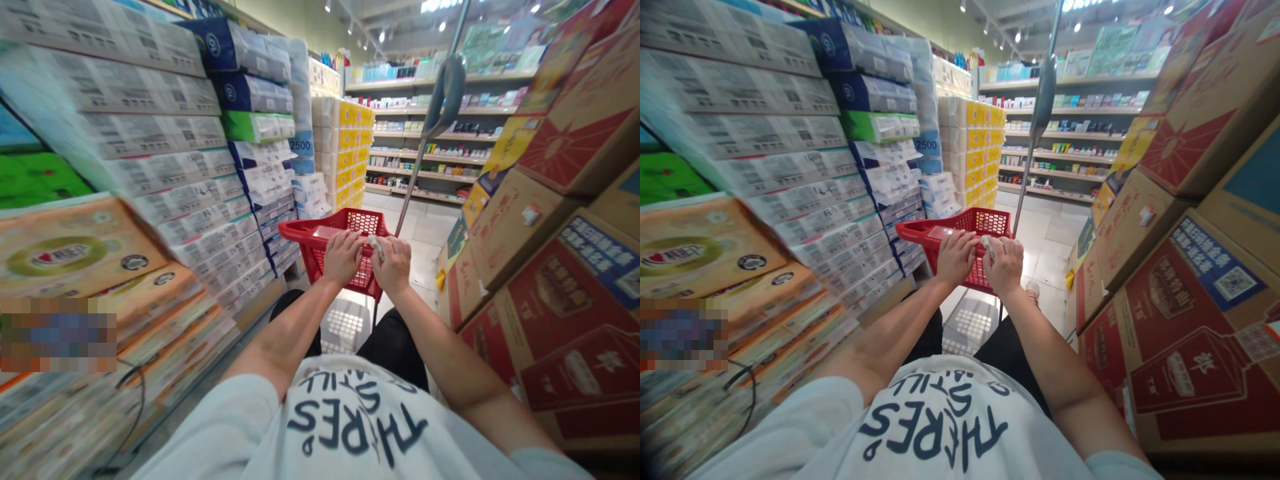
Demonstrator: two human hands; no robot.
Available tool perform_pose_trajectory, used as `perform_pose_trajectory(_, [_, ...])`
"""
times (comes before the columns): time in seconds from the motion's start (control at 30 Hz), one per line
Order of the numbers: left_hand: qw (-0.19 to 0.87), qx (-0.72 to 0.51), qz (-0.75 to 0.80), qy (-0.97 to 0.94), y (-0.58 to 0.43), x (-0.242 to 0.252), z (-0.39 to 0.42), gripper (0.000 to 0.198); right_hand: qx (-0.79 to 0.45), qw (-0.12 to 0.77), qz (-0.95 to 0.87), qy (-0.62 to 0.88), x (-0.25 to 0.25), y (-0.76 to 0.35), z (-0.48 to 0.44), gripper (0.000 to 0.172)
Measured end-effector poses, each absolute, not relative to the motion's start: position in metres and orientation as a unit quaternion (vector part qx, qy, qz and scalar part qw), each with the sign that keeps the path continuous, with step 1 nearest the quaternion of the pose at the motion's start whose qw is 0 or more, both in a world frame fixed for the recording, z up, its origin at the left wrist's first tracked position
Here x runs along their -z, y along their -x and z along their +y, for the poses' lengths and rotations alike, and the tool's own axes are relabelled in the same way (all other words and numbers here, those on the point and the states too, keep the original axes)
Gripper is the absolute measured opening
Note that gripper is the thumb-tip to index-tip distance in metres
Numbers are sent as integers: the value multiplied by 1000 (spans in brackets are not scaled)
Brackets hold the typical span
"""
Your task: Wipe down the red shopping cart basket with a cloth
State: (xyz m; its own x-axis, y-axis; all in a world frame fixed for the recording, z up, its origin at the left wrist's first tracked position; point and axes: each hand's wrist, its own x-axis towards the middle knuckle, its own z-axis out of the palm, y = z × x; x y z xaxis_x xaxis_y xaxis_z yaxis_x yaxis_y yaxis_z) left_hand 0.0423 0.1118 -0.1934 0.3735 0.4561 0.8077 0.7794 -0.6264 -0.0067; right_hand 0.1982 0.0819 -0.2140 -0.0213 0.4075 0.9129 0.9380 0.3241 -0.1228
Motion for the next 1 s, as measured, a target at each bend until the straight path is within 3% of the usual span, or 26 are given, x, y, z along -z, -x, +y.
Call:
perform_pose_trajectory(0.17, [188, 402, -380, 812, -42, 193, 110, 28, 318, 504, -644, 479, 232, -199, 79, 36])
perform_pose_trajectory(0.37, [188, 401, -385, 810, -44, 192, 111, 29, 272, 454, -672, 519, 210, -204, 83, 33])
perform_pose_trajectory(0.57, [190, 399, -377, 814, -44, 192, 109, 27, 327, 493, -651, 476, 227, -200, 79, 36])
perform_pose_trajectory(0.8, [188, 400, -387, 810, -47, 192, 110, 29, 284, 463, -674, 502, 218, -206, 83, 38])
perform_pose_trajectory(1.0, [182, 399, -378, 815, -46, 192, 109, 28, 325, 476, -647, 499, 223, -203, 80, 37])
